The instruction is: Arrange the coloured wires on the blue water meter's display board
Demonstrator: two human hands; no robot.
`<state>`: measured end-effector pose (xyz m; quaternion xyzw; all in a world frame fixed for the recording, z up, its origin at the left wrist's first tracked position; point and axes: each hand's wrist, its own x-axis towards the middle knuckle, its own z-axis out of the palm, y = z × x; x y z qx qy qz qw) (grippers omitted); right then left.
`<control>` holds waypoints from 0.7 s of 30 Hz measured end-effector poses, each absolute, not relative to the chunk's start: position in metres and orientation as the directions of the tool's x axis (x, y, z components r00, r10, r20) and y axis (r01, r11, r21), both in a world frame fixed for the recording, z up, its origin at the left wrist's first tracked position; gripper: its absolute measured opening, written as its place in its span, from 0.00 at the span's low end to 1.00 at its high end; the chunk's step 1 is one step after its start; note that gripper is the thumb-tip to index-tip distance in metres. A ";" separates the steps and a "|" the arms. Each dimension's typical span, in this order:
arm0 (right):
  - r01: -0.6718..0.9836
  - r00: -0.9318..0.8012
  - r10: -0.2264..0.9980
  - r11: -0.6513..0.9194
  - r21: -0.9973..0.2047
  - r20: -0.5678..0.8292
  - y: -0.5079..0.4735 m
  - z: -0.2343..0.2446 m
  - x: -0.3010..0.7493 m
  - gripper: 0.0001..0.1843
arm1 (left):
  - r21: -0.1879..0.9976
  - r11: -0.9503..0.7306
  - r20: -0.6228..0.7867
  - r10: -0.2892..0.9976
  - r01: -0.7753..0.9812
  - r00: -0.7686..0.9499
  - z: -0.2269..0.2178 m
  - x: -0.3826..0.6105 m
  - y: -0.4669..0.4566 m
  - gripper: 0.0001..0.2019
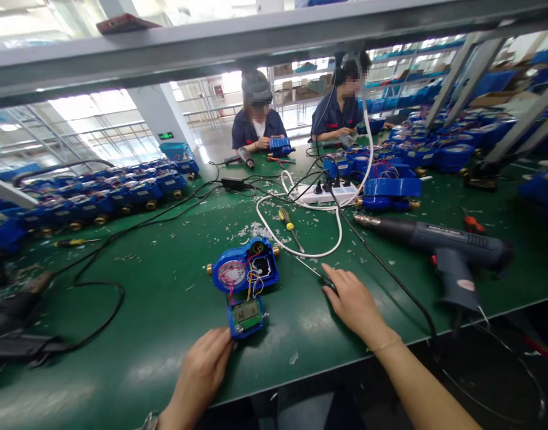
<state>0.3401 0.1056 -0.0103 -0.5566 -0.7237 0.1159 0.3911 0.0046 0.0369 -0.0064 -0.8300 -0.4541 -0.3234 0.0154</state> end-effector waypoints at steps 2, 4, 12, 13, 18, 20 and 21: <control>0.681 -0.008 0.890 0.338 -0.649 0.455 0.100 -0.011 0.330 0.22 | 0.242 -0.615 0.560 0.720 0.751 0.409 -0.006 0.006 0.036 0.14; 0.622 0.011 0.886 0.357 -0.697 0.463 0.088 -0.010 0.314 0.25 | 0.224 -0.626 0.550 0.713 0.747 0.434 -0.006 0.006 0.035 0.13; 0.396 -0.057 0.909 0.401 -0.826 0.413 0.038 -0.005 0.228 0.37 | 0.250 -0.694 0.484 0.694 0.676 0.533 0.001 0.018 0.029 0.13; 0.384 -0.060 0.914 0.392 -0.836 0.401 0.036 -0.006 0.222 0.47 | 0.253 -0.695 0.480 0.694 0.673 0.536 0.003 0.020 0.028 0.13; 0.344 -0.085 0.936 0.349 -0.872 0.341 0.034 -0.009 0.208 0.57 | 0.329 -0.673 0.445 0.729 0.662 0.520 0.006 0.019 0.027 0.14; 0.324 -0.112 0.935 0.355 -0.877 0.337 0.033 -0.010 0.208 0.54 | 0.432 -0.620 0.346 0.785 0.655 0.515 0.006 0.014 0.028 0.12; 0.314 -0.125 0.933 0.361 -0.878 0.338 0.032 -0.011 0.208 0.52 | 0.499 -0.568 0.279 0.820 0.654 0.499 0.006 0.011 0.030 0.11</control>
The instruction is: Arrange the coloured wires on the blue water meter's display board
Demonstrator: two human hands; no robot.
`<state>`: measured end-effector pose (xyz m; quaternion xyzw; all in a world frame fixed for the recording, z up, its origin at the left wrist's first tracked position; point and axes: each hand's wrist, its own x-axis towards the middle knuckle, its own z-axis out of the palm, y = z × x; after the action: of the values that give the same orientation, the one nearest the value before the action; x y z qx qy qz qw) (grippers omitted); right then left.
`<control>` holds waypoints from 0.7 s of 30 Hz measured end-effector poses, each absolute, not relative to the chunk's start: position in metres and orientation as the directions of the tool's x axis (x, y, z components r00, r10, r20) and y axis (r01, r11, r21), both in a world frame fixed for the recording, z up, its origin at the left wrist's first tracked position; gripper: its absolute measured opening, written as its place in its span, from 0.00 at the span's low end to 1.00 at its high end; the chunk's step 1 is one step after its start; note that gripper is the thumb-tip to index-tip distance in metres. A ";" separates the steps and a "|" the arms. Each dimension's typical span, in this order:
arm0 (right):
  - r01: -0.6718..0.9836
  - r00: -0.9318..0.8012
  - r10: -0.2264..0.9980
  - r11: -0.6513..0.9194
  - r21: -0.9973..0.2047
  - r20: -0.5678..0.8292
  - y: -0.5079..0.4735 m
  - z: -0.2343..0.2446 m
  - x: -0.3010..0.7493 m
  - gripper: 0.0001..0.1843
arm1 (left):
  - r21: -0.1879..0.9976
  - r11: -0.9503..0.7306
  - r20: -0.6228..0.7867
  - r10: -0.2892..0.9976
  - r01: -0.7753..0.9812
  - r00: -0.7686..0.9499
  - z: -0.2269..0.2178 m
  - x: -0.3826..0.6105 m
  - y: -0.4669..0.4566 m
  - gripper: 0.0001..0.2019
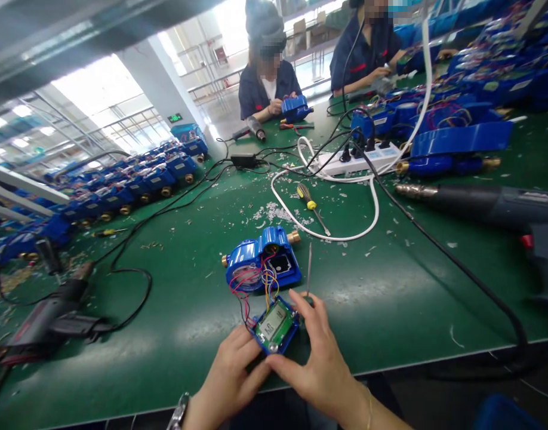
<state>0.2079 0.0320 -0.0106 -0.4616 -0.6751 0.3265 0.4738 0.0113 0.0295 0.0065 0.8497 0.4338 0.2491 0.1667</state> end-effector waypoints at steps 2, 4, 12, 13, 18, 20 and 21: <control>0.295 -0.139 0.931 0.364 -0.884 0.337 0.030 -0.012 0.209 0.48 | 0.642 -0.416 0.136 0.889 0.644 0.438 0.007 0.006 0.035 0.18; 0.277 -0.147 0.931 0.363 -0.890 0.334 0.029 -0.013 0.211 0.46 | 0.777 -0.243 -0.001 0.922 0.581 0.387 0.009 0.003 0.044 0.27; 0.175 -0.198 0.911 0.396 -0.901 0.362 0.033 -0.004 0.218 0.38 | 0.984 0.146 -0.174 0.738 0.098 0.652 0.024 0.015 0.081 0.48; 0.161 -0.207 0.906 0.403 -0.901 0.368 0.035 -0.002 0.219 0.36 | 0.986 0.145 -0.165 0.723 0.086 0.671 0.024 0.016 0.082 0.46; 0.118 -0.186 0.894 0.433 -0.894 0.408 0.038 -0.001 0.227 0.26 | 0.996 0.081 -0.081 0.708 0.033 0.701 0.022 0.013 0.082 0.40; 0.122 -0.149 0.894 0.440 -0.890 0.422 0.035 -0.002 0.234 0.20 | 0.995 0.091 -0.087 0.698 0.032 0.710 0.019 0.010 0.081 0.39; 0.128 -0.145 0.892 0.445 -0.886 0.427 0.033 -0.002 0.239 0.23 | 0.994 0.097 -0.097 0.696 0.041 0.712 0.018 0.009 0.081 0.39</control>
<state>0.2387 0.0330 -0.0024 -0.3836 -0.6650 0.3609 0.5296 0.0095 0.0807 0.0179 0.6274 0.2936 0.2407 0.6799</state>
